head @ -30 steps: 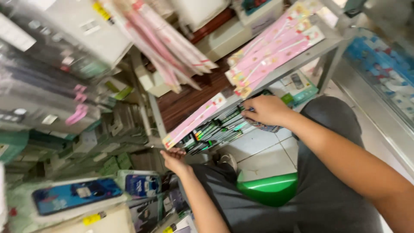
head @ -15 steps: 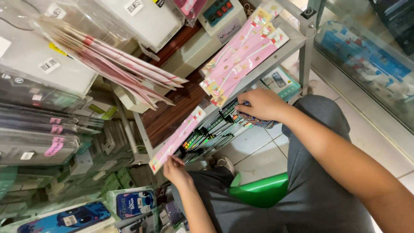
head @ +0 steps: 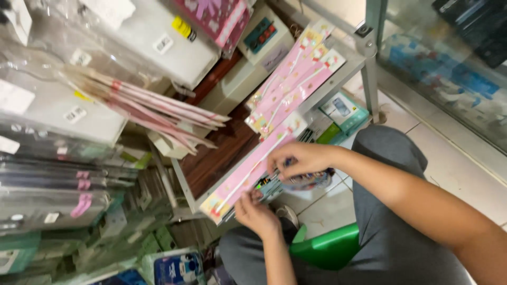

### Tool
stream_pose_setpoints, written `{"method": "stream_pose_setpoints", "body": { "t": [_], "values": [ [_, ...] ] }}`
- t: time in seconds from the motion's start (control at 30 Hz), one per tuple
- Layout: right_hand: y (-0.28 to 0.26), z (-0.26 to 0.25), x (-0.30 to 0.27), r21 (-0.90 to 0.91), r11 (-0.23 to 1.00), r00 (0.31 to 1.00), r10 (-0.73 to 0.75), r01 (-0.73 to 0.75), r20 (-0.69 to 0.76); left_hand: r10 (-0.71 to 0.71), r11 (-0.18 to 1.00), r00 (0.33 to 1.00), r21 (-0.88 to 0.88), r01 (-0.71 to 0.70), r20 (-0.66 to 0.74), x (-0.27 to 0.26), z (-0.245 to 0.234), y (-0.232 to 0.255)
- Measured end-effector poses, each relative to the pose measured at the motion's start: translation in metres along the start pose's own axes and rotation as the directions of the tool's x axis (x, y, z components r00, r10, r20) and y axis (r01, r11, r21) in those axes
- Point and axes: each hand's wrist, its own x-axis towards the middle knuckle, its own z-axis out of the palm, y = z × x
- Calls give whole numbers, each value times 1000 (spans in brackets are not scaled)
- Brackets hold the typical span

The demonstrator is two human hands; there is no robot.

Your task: Applying stickers or labels to packaged pens while sitting at a low shelf in a retail store.

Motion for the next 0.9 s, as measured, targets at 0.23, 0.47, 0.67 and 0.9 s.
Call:
{"method": "stream_pose_setpoints", "body": {
  "t": [0.23, 0.47, 0.67, 0.9],
  "values": [
    [21, -30, -3, -389, 596, 615, 232, -702, -754, -260, 958, 907, -29, 285, 332, -13, 115, -28],
    [60, -54, -9, -365, 517, 524, 200, -775, -828, -510, 795, 726, -69, 602, 462, -1, 151, -62],
    [66, -56, -11, -380, 452, 526, 257, -807, -811, -562, 709, 576, -13, 705, 594, -1, 131, -63],
    [31, -34, 8, -363, 402, 502, 326, -841, -801, -331, 941, 740, 148, 305, 586, -3, 109, -37]
  ]
}}
